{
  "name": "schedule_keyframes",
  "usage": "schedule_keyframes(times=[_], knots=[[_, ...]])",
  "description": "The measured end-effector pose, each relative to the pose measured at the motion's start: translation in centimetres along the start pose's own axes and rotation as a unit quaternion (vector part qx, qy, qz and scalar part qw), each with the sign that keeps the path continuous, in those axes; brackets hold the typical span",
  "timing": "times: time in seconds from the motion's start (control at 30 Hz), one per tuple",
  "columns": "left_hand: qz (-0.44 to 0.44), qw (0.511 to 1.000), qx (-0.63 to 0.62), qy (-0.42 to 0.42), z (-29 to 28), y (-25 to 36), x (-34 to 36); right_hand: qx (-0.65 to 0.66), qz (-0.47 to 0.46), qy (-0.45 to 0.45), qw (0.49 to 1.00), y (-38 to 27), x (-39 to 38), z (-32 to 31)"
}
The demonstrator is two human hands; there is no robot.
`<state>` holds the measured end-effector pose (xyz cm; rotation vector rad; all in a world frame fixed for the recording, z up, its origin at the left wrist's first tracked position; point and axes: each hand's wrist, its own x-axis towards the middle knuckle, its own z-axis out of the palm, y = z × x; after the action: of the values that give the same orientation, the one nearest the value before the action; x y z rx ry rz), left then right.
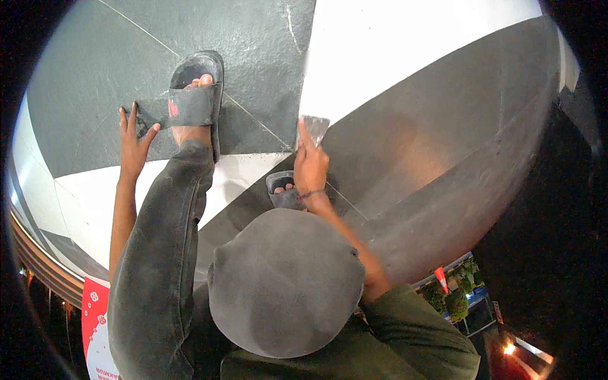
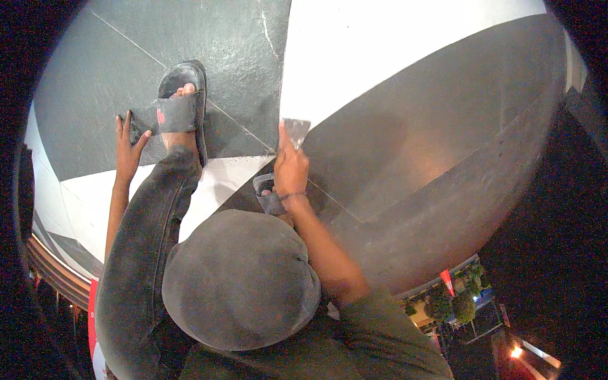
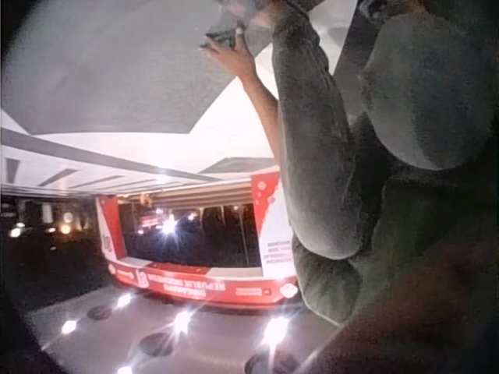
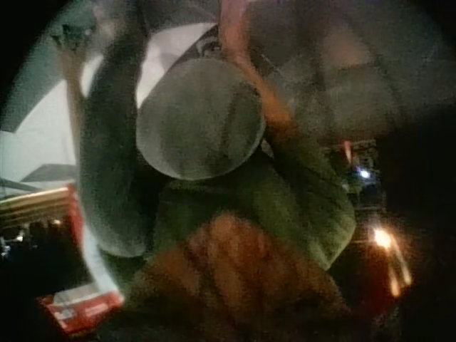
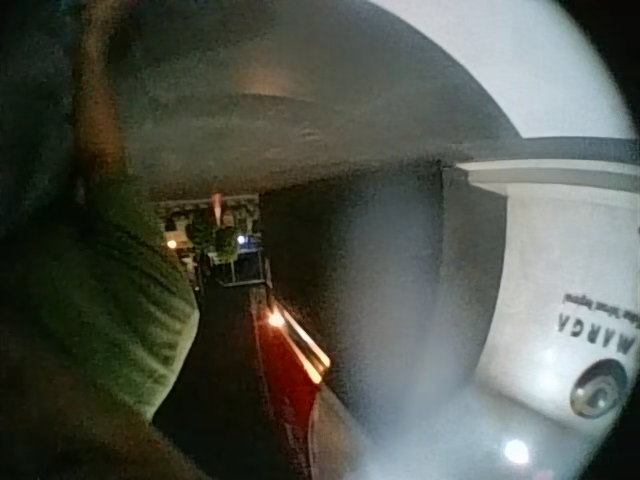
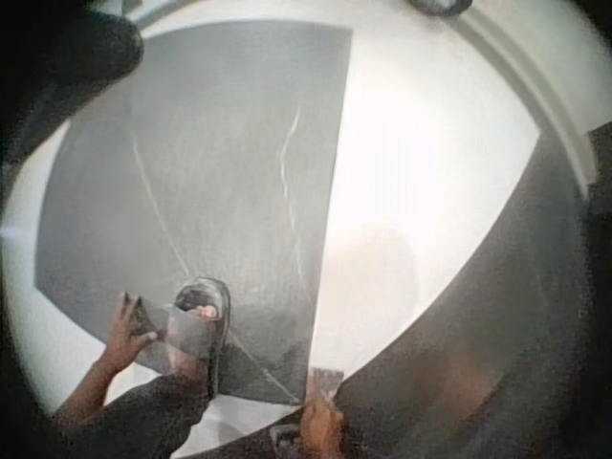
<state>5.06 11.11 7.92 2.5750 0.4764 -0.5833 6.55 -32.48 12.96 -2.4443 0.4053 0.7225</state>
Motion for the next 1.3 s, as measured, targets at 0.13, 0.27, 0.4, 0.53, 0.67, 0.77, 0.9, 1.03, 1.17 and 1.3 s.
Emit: schedule_keyframes(times=[0.13,0.27,0.4,0.53,0.67,0.77,0.9,1.03,1.17,1.3], knots=[[-0.025,0.999,-0.03,-0.005,-0.3,1.1,-0.3,0.013,-0.03,0.013,0.999,-0.3,0.8,-0.4],[-0.022,1.0,-0.009,0.015,0.0,0.7,0.2,0.005,-0.01,0.001,1.0,-1.7,2.7,-1.4],[-0.031,0.999,-0.03,0.008,0.3,0.8,-0.1,0.138,0.052,-0.039,0.988,2.1,-3.6,0.1],[-0.017,1.0,-0.011,0.022,-0.1,1.0,-0.5,0.094,0.033,-0.032,0.995,1.3,-2.7,-0.5],[-0.033,0.996,-0.073,0.038,-0.2,0.8,-0.7,0.025,-0.107,0.065,0.992,-3.0,7.4,-0.6],[-0.041,0.995,-0.08,0.042,-0.3,0.7,-0.6,-0.029,-0.115,0.032,0.992,-9.0,15.8,-4.0],[-0.021,0.998,-0.01,0.066,1.9,1.6,0.5,-0.018,-0.115,0.078,0.99,-11.3,20.8,-7.1],[-0.017,0.995,-0.027,0.099,1.9,0.8,-0.1,-0.055,-0.096,0.047,0.993,-9.4,18.0,-5.2],[-0.031,0.993,-0.009,0.113,1.9,2.3,0.3,-0.042,-0.091,0.068,0.993,-10.6,20.0,-6.6],[-0.065,0.989,0.001,0.132,2.1,1.3,0.4,-0.079,-0.103,0.049,0.99,-12.6,21.5,-7.5]])
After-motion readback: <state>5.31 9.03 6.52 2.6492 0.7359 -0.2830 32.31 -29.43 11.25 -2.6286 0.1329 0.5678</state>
